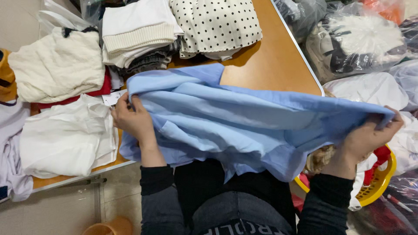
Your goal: The person folds a white sweater with 'NEW YORK' text, then a white shirt, and finally a blue shirt on a wooden table. Each garment is smoothed, folded into a compact rectangle, and placed on a growing stack.
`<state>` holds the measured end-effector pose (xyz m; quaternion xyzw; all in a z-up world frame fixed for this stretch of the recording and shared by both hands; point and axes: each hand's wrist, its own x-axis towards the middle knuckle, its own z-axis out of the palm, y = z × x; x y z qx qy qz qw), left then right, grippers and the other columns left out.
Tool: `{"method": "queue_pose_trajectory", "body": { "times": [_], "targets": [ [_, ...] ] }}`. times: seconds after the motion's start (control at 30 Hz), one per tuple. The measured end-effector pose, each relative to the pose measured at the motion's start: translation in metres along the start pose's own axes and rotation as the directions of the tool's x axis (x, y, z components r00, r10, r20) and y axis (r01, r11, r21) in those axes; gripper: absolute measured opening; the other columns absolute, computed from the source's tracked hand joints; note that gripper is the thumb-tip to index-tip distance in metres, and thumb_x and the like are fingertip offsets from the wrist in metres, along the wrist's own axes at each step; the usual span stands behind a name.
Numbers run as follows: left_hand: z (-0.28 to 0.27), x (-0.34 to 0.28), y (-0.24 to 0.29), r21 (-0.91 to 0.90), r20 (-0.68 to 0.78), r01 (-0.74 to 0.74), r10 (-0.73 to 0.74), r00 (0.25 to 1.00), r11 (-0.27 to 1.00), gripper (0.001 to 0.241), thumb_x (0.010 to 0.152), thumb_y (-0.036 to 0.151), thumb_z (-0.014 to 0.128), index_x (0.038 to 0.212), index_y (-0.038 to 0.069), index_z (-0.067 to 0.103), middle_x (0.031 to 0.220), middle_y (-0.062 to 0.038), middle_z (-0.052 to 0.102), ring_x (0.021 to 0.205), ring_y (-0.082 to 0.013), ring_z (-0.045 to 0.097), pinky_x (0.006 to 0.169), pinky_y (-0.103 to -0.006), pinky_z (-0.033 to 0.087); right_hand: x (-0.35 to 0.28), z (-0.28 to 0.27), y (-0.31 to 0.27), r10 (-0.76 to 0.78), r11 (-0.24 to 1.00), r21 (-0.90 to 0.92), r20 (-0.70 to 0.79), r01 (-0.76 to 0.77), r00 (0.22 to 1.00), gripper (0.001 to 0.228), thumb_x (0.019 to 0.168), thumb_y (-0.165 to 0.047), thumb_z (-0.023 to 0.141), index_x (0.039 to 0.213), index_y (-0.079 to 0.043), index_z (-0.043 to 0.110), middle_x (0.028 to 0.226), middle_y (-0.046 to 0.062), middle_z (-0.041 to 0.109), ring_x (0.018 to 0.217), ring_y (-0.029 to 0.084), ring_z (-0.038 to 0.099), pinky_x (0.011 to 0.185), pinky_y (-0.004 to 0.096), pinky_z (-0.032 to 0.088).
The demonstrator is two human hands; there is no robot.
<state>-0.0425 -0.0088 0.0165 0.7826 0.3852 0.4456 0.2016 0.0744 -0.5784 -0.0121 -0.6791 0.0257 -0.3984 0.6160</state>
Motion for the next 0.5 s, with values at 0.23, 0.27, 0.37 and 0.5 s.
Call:
{"method": "queue_pose_trajectory", "body": {
  "times": [0.23, 0.27, 0.37, 0.5],
  "targets": [
    [-0.028, -0.031, -0.006, 0.009, 0.005, -0.257, 0.257, 0.966, 0.966, 0.056, 0.095, 0.025, 0.076, 0.145, 0.009, 0.057, 0.132, -0.016, 0.063, 0.127, -0.0376, 0.047, 0.110, -0.0544, 0.035, -0.059, 0.024, -0.012, 0.020, 0.822, -0.540, 0.343, 0.179, 0.939, 0.071, 0.098, -0.023, 0.083, 0.155, 0.000, 0.046, 0.151, 0.024, 0.043, 0.145, 0.038, 0.044, 0.123, 0.050, 0.037],
    [-0.030, -0.041, -0.003, 0.012, 0.051, -0.295, 0.294, 0.954, 0.955, 0.051, 0.096, 0.026, 0.075, 0.142, 0.010, 0.059, 0.133, -0.015, 0.063, 0.129, -0.0368, 0.047, 0.113, -0.0555, 0.033, -0.074, 0.037, -0.021, -0.033, 0.803, -0.524, 0.435, 0.283, 0.900, 0.074, 0.095, -0.025, 0.084, 0.153, -0.001, 0.047, 0.152, 0.021, 0.045, 0.146, 0.038, 0.044, 0.124, 0.051, 0.033],
    [-0.033, -0.075, 0.008, 0.034, 0.236, -0.389, 0.371, 0.898, 0.921, 0.038, 0.098, 0.032, 0.073, 0.132, 0.017, 0.066, 0.137, -0.009, 0.063, 0.135, -0.0341, 0.047, 0.120, -0.0592, 0.025, -0.110, 0.076, -0.050, -0.106, 0.743, -0.452, 0.650, 0.494, 0.753, 0.074, 0.083, -0.034, 0.089, 0.144, -0.009, 0.056, 0.150, 0.020, 0.047, 0.143, 0.040, 0.042, 0.120, 0.056, 0.024],
    [-0.020, -0.094, 0.006, 0.080, 0.529, -0.433, 0.330, 0.782, 0.898, 0.041, 0.096, 0.047, 0.067, 0.128, 0.022, 0.070, 0.146, -0.006, 0.058, 0.143, -0.0360, 0.039, 0.120, -0.0663, 0.004, -0.144, 0.103, -0.080, -0.156, 0.878, -0.188, 0.757, 0.441, 0.634, 0.051, 0.083, -0.037, 0.084, 0.127, -0.016, 0.068, 0.139, 0.018, 0.057, 0.135, 0.039, 0.050, 0.114, 0.048, 0.035]
  ]
}}
